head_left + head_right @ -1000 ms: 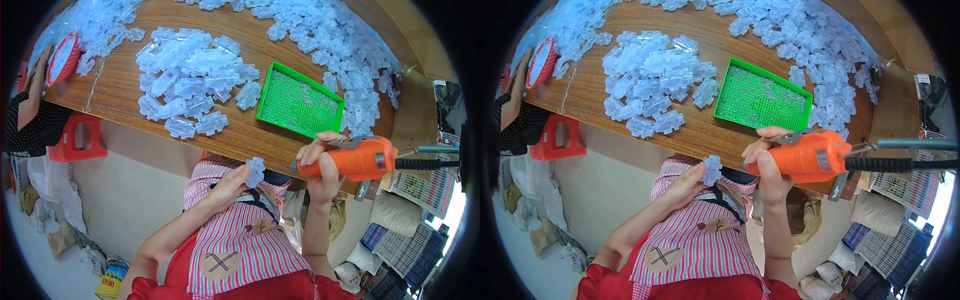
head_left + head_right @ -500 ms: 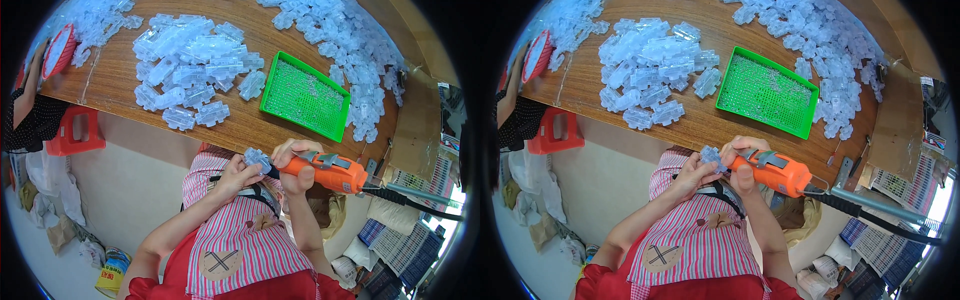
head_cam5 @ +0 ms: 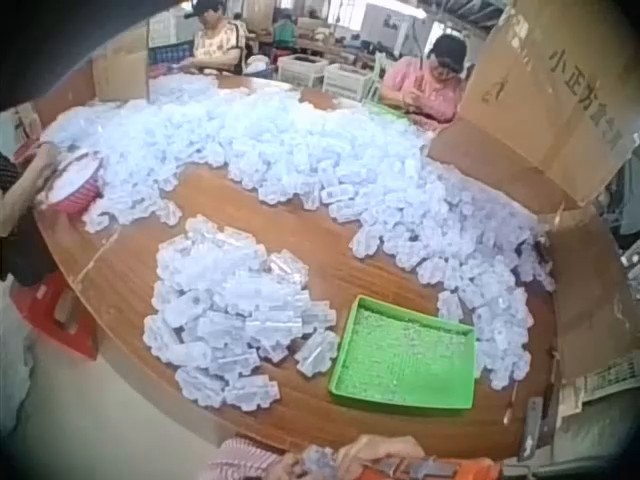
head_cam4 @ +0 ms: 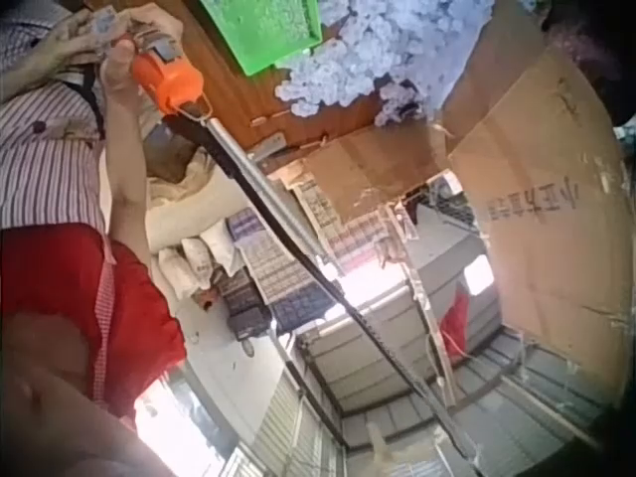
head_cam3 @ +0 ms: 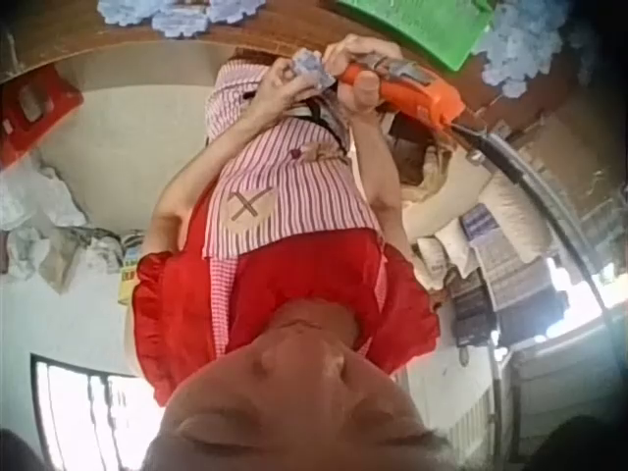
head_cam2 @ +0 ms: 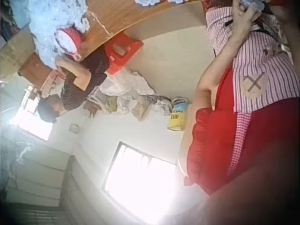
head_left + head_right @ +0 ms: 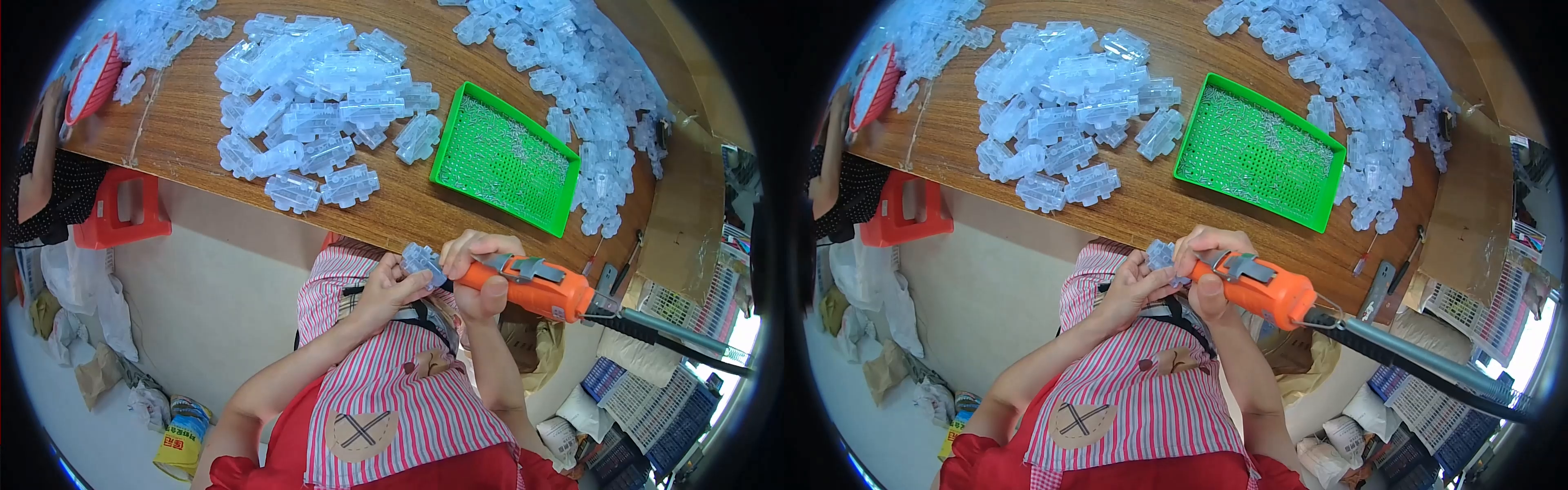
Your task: The person picks up a plastic component, applies adhesive with a glue gun, and then places small metal pins from a green tray into the component.
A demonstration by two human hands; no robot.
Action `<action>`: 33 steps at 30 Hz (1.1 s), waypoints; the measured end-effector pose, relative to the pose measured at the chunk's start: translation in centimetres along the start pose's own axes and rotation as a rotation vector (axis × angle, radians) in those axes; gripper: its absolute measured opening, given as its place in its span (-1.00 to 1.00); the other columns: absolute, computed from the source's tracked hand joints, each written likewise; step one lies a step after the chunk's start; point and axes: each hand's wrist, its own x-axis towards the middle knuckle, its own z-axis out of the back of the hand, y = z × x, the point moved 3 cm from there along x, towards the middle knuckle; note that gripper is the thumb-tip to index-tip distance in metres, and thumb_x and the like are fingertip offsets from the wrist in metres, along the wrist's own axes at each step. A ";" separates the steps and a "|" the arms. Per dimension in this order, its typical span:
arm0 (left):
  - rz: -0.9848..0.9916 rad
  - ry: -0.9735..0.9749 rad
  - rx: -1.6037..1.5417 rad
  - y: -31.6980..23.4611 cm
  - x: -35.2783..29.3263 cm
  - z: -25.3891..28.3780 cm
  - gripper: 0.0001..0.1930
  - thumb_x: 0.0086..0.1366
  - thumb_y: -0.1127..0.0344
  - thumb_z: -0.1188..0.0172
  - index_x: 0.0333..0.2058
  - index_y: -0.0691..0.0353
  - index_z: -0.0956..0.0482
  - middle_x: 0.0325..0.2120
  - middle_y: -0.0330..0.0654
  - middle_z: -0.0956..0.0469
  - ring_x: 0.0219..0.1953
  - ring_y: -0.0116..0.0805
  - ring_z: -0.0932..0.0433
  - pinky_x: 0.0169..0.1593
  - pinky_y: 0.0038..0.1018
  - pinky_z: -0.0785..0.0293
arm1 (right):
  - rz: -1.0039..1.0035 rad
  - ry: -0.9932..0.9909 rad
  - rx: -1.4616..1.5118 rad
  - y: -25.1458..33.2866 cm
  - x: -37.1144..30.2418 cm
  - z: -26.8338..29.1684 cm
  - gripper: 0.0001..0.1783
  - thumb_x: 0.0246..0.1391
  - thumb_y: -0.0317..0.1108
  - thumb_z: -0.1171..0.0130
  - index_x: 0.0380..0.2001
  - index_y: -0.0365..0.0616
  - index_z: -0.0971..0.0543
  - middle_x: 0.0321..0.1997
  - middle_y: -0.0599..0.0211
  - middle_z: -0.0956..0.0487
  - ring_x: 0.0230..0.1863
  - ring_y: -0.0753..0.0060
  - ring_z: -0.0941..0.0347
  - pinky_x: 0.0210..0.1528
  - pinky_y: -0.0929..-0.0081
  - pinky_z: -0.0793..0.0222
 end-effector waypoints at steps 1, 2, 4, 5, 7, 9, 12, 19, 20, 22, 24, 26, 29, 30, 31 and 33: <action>-0.010 -0.004 -0.007 0.0 0.1 0.0 -0.68 0.23 0.39 -0.19 -0.13 0.30 -0.26 -0.23 -0.18 -0.50 -0.20 -0.47 -0.53 -0.11 -0.52 -0.54 | -0.001 0.002 0.000 0.0 0.0 -0.1 -0.42 0.07 0.19 -0.06 -0.23 -0.14 -0.29 -0.65 0.32 -0.36 -0.62 0.44 -0.27 -0.56 0.46 -0.25; -0.011 -0.004 -0.009 -0.1 0.1 0.1 -0.68 0.23 0.39 -0.19 -0.13 0.30 -0.26 -0.23 -0.18 -0.50 -0.20 -0.47 -0.53 -0.11 -0.52 -0.54 | 0.016 0.005 -0.008 -0.1 0.1 -0.4 -0.44 0.08 0.18 -0.06 -0.25 -0.14 -0.28 -0.63 0.31 -0.37 -0.61 0.44 -0.27 -0.56 0.46 -0.25; -0.001 0.015 0.045 -0.2 0.2 0.1 -0.70 0.26 0.43 -0.13 -0.10 0.29 -0.25 -0.17 -0.14 -0.49 -0.14 -0.41 -0.55 -0.05 -0.45 -0.56 | 0.042 0.041 -0.018 0.0 -0.1 -0.4 -0.47 0.08 0.14 -0.10 -0.30 -0.13 -0.26 -0.59 0.30 -0.39 -0.59 0.42 -0.29 -0.56 0.46 -0.25; -0.009 0.016 0.049 -0.2 0.2 0.0 -0.70 0.26 0.43 -0.13 -0.10 0.30 -0.25 -0.17 -0.13 -0.49 -0.13 -0.41 -0.54 -0.05 -0.44 -0.56 | 0.037 0.046 -0.031 0.0 -0.2 -0.4 -0.46 0.07 0.14 -0.12 -0.29 -0.14 -0.26 -0.59 0.30 -0.39 -0.59 0.42 -0.30 -0.56 0.46 -0.25; -0.025 0.016 0.037 -0.4 -0.1 0.0 -0.70 0.26 0.42 -0.13 -0.12 0.32 -0.23 -0.16 -0.12 -0.48 -0.13 -0.41 -0.54 -0.05 -0.44 -0.56 | 0.016 0.051 -0.033 0.0 -0.3 -0.6 -0.44 0.03 0.14 -0.16 -0.30 -0.15 -0.26 -0.59 0.30 -0.39 -0.58 0.42 -0.30 -0.56 0.46 -0.25; -0.038 -0.005 0.035 -0.4 0.0 -0.2 -0.70 0.24 0.42 -0.15 -0.14 0.33 -0.25 -0.21 -0.13 -0.49 -0.18 -0.44 -0.53 -0.09 -0.47 -0.56 | 0.032 0.063 -0.025 0.0 -0.2 -0.6 -0.43 0.02 0.15 -0.16 -0.28 -0.16 -0.28 -0.60 0.31 -0.38 -0.59 0.43 -0.29 -0.56 0.46 -0.24; -0.066 -0.024 0.028 -0.5 -0.1 -0.5 -0.71 0.23 0.42 -0.18 -0.17 0.34 -0.27 -0.25 -0.14 -0.50 -0.23 -0.48 -0.53 -0.15 -0.52 -0.56 | 0.040 0.090 -0.055 -0.1 -0.3 -0.4 -0.38 -0.01 0.17 -0.18 -0.22 -0.18 -0.31 -0.61 0.32 -0.38 -0.61 0.45 -0.28 -0.56 0.47 -0.24; -0.102 -0.012 0.020 -0.3 -0.4 0.2 -0.66 0.21 0.45 -0.19 -0.11 0.29 -0.24 -0.17 -0.15 -0.51 -0.12 -0.43 -0.51 -0.05 -0.51 -0.49 | 0.041 -0.074 0.013 2.6 1.5 0.5 -0.33 0.03 0.28 -0.04 -0.15 -0.15 -0.31 -0.68 0.38 -0.34 -0.66 0.46 -0.25 -0.60 0.48 -0.20; -0.093 -0.036 0.027 -0.5 -0.8 0.4 -0.65 0.21 0.47 -0.18 -0.10 0.27 -0.24 -0.16 -0.15 -0.50 -0.11 -0.42 -0.52 -0.03 -0.49 -0.49 | 0.079 -0.063 -0.035 3.5 2.0 0.6 -0.33 0.05 0.30 0.02 -0.16 -0.13 -0.29 -0.69 0.39 -0.33 -0.67 0.46 -0.23 -0.61 0.46 -0.22; -0.058 -0.069 -0.029 -0.8 -1.4 0.0 -0.64 0.19 0.49 -0.19 -0.10 0.22 -0.23 -0.14 -0.15 -0.48 -0.10 -0.38 -0.52 0.02 -0.45 -0.50 | 0.112 -0.078 0.056 4.5 2.2 0.8 -0.34 0.01 0.23 -0.13 -0.16 -0.17 -0.30 -0.65 0.35 -0.37 -0.65 0.47 -0.28 -0.59 0.49 -0.22; -0.068 -0.110 -0.033 -0.8 -1.5 0.0 -0.60 0.15 0.46 -0.26 -0.12 0.27 -0.23 -0.23 -0.14 -0.47 -0.21 -0.43 -0.54 -0.08 -0.52 -0.51 | 0.061 -0.072 0.068 4.2 1.6 0.6 -0.34 0.01 0.23 -0.13 -0.17 -0.18 -0.30 -0.66 0.35 -0.37 -0.64 0.47 -0.29 -0.59 0.49 -0.23; -0.075 -0.137 -0.056 -0.7 -1.0 0.0 -0.63 0.13 0.45 -0.28 -0.17 0.25 -0.26 -0.28 -0.18 -0.48 -0.27 -0.49 -0.53 -0.14 -0.56 -0.50 | 0.038 -0.054 0.064 3.4 0.8 0.6 -0.34 0.00 0.21 -0.15 -0.17 -0.19 -0.31 -0.64 0.34 -0.37 -0.64 0.48 -0.29 -0.57 0.48 -0.24; -0.158 -0.124 0.036 -0.4 -0.5 0.4 -0.69 0.12 0.43 -0.30 -0.27 0.24 -0.31 -0.37 -0.24 -0.49 -0.36 -0.59 -0.46 -0.27 -0.63 -0.43 | 0.032 0.010 -0.010 2.8 0.3 0.0 -0.34 0.06 0.26 -0.02 -0.18 -0.17 -0.29 -0.67 0.32 -0.35 -0.64 0.43 -0.28 -0.59 0.43 -0.24; -0.156 -0.130 0.055 -0.4 -0.4 0.3 -0.69 0.12 0.43 -0.30 -0.27 0.25 -0.31 -0.37 -0.24 -0.49 -0.36 -0.59 -0.47 -0.26 -0.63 -0.43 | 0.047 0.018 0.016 2.4 0.2 0.0 -0.34 0.06 0.25 -0.03 -0.17 -0.18 -0.29 -0.66 0.30 -0.35 -0.63 0.42 -0.28 -0.58 0.44 -0.23; -0.154 -0.137 0.074 -0.5 -0.4 0.2 -0.69 0.12 0.43 -0.30 -0.27 0.26 -0.31 -0.37 -0.23 -0.49 -0.36 -0.58 -0.47 -0.25 -0.63 -0.44 | 0.040 0.010 0.032 2.1 0.2 -0.2 -0.35 0.06 0.25 -0.03 -0.17 -0.17 -0.29 -0.65 0.31 -0.35 -0.63 0.42 -0.28 -0.58 0.44 -0.23; -0.137 -0.133 0.067 -0.8 -0.3 0.0 -0.69 0.12 0.43 -0.30 -0.27 0.27 -0.31 -0.38 -0.21 -0.50 -0.37 -0.57 -0.49 -0.27 -0.63 -0.45 | 0.038 0.009 0.056 1.6 0.4 -0.2 -0.34 0.06 0.26 -0.03 -0.17 -0.17 -0.29 -0.65 0.32 -0.35 -0.63 0.43 -0.27 -0.57 0.46 -0.21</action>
